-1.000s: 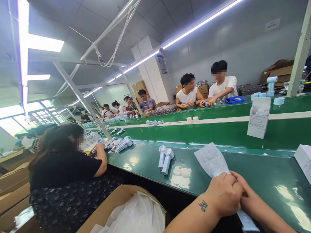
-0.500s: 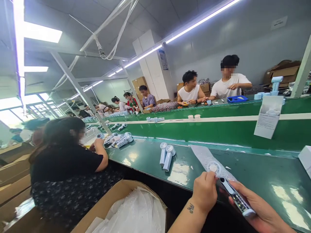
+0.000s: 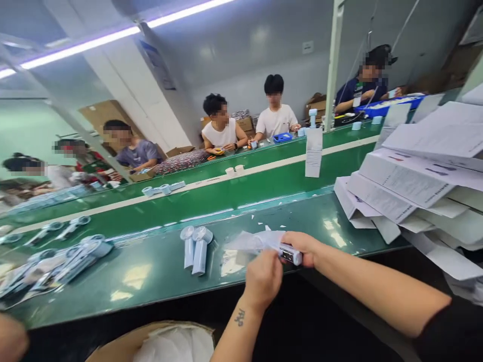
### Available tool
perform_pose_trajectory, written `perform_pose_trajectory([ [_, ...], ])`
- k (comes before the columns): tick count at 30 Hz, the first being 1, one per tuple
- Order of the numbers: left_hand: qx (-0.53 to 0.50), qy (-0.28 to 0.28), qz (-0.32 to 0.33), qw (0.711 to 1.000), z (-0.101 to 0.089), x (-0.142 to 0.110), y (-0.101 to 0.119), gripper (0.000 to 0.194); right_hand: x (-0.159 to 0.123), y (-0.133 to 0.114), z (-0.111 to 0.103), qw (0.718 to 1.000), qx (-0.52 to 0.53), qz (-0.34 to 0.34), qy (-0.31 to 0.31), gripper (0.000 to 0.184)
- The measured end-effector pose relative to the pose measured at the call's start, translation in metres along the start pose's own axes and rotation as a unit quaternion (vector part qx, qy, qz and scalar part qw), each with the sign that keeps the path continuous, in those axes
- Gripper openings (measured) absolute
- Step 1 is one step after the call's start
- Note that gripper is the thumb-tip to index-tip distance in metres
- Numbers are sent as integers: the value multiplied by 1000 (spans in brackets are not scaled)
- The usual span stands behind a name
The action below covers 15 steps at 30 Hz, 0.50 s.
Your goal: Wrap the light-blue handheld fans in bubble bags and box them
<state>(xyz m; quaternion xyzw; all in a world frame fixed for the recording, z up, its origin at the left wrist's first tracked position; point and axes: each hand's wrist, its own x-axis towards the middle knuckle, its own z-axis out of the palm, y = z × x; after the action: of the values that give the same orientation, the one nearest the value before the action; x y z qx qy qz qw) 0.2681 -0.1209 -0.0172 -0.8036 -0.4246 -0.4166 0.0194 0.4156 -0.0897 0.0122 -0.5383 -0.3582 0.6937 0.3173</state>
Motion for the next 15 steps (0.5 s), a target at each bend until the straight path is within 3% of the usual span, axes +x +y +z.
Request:
perform_pose_trajectory([
  [3,-39,13,-125,991,-5,12,-2,17,0,-38,-8,997,-76,-10,-13,9],
  [6,-122,-3,-214,969,-13,41,2,14,-3,-96,-14,982,-187,-34,-12,14],
  [10,-312,96,-366,872,-31,96,11,18,-13,-178,-15,948,-304,-93,3,20],
  [12,-368,141,-371,841,-45,120,13,27,-22,-207,-14,913,-369,-174,0,17],
  [15,-359,176,-323,858,-67,141,8,36,-37,-222,-12,870,-392,-299,5,13],
])
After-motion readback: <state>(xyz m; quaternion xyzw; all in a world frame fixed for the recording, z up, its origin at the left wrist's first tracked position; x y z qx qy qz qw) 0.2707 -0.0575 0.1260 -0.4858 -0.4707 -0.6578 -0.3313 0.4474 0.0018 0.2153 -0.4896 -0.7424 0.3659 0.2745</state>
